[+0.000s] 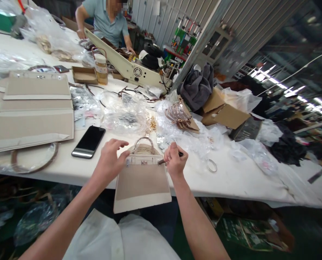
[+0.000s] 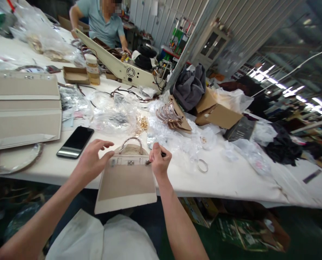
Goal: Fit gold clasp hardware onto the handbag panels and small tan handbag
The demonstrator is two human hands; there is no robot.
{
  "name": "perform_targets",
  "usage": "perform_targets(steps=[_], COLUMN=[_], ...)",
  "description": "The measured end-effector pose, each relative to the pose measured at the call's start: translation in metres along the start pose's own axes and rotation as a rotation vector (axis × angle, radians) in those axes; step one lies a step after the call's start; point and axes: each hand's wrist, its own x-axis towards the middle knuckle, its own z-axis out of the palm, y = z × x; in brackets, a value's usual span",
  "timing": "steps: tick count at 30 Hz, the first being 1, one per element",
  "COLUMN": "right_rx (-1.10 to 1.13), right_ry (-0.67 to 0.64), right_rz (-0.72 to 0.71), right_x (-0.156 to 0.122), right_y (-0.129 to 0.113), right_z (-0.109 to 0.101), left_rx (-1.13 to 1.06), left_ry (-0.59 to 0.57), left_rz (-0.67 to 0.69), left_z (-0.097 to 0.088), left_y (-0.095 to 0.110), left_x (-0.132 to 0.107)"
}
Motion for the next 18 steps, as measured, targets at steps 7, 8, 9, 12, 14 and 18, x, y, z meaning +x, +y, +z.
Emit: perform_targets(steps=[7, 8, 9, 12, 14, 18], right_rx=[0.024, 0.044, 0.067, 0.089, 0.074, 0.053], right_ry=[0.014, 0.018, 0.015, -0.057, -0.105, -0.113], right_rz=[0.006, -0.026, -0.057, -0.093, -0.088, -0.054], right_x=[0.005, 0.003, 0.000, -0.015, -0.025, -0.038], right_y=[-0.024, -0.028, -0.031, -0.033, -0.027, -0.012], right_z=[0.017, 0.026, 0.035, 0.069, 0.090, 0.115], left_rx=[-0.216, -0.234, -0.239, -0.222, -0.241, -0.299], left_ry=[-0.159, -0.173, -0.180, -0.165, -0.163, -0.148], left_rz=[-0.268, -0.263, -0.253, -0.235, -0.231, -0.234], left_z=[-0.011, -0.007, -0.004, 0.001, 0.002, 0.004], left_y=[-0.047, -0.046, -0.044, -0.041, -0.040, -0.037], left_x=[-0.026, -0.026, -0.026, -0.021, -0.020, -0.023])
